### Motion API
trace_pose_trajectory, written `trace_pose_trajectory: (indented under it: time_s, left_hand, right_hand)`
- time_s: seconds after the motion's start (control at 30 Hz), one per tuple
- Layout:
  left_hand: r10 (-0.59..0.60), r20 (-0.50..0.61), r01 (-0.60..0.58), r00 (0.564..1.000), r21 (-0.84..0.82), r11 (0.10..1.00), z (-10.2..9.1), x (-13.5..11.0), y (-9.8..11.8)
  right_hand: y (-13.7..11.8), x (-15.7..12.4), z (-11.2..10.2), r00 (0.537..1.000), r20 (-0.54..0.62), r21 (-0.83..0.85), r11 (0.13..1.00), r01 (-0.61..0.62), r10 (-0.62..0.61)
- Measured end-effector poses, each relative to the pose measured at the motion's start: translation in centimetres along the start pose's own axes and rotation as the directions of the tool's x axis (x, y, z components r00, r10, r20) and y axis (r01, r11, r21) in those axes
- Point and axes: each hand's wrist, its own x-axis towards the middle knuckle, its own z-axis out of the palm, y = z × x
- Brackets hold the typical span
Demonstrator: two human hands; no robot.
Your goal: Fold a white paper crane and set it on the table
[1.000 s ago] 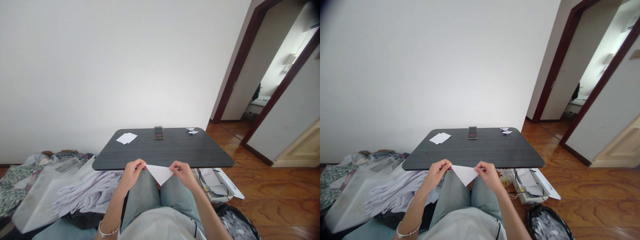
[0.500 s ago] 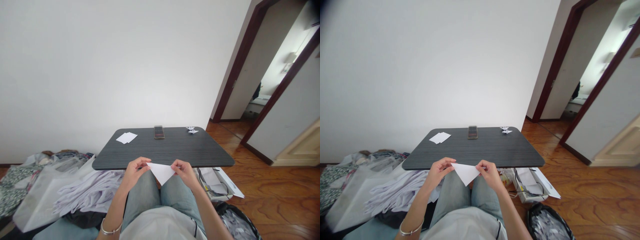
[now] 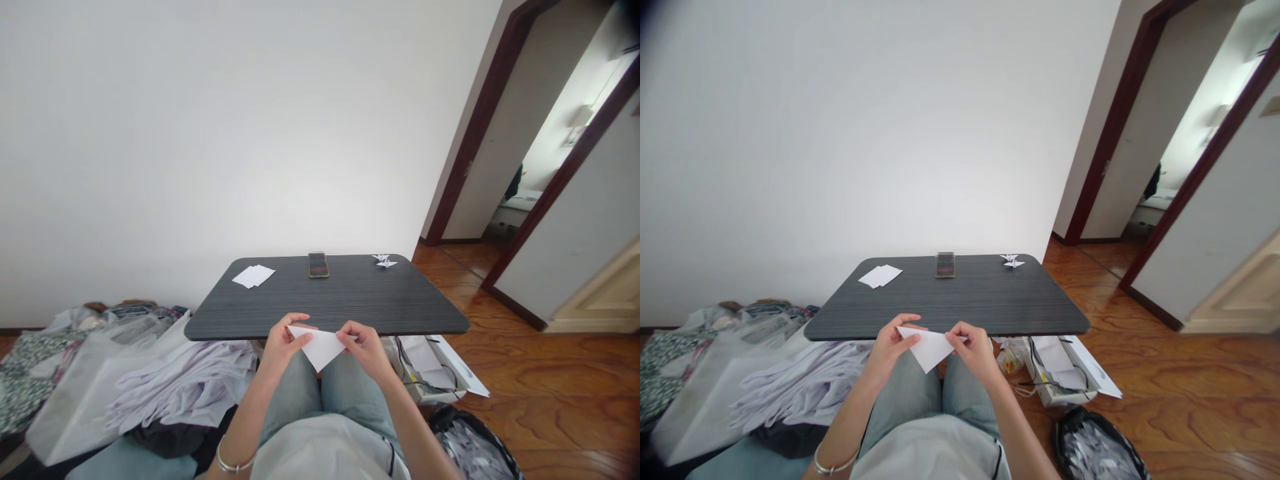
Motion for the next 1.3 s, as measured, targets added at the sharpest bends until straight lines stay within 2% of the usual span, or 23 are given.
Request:
trace_pose_trajectory:
  time_s: [0.13,0.23,0.43,0.7,1.13,1.3]
  left_hand:
    - [-0.024,-0.065,0.022,0.998,-0.040,0.999,1.6,-0.1,-1.0]
    - [0.000,-0.119,-0.005,0.993,-0.040,0.999,1.8,0.0,-1.2]
    - [0.007,-0.161,-0.020,0.987,-0.078,0.997,0.9,0.2,-1.1]
    - [0.024,-0.110,-0.034,0.994,-0.093,0.995,0.0,0.5,-1.4]
    - [0.118,-0.233,-0.134,0.965,-0.055,0.989,-0.9,0.5,-0.9]
    - [0.161,-0.282,-0.187,0.946,-0.068,0.980,-1.8,0.9,-1.1]
  right_hand:
    - [-0.3,-0.1,0.7,1.000,-0.026,0.028,1.000,0.007,-0.006]
    - [-0.4,-0.1,0.9,1.000,-0.030,0.032,0.999,0.003,-0.002]
    - [0.0,0.0,0.4,0.999,-0.043,0.045,0.999,0.006,-0.004]
    - [0.1,0.0,0.2,0.999,-0.042,0.033,0.999,0.033,-0.032]
    - [0.5,0.1,0.3,0.998,-0.059,0.028,0.999,0.022,-0.020]
    - [0.4,0.1,0.0,0.997,-0.076,0.022,0.999,0.024,-0.022]
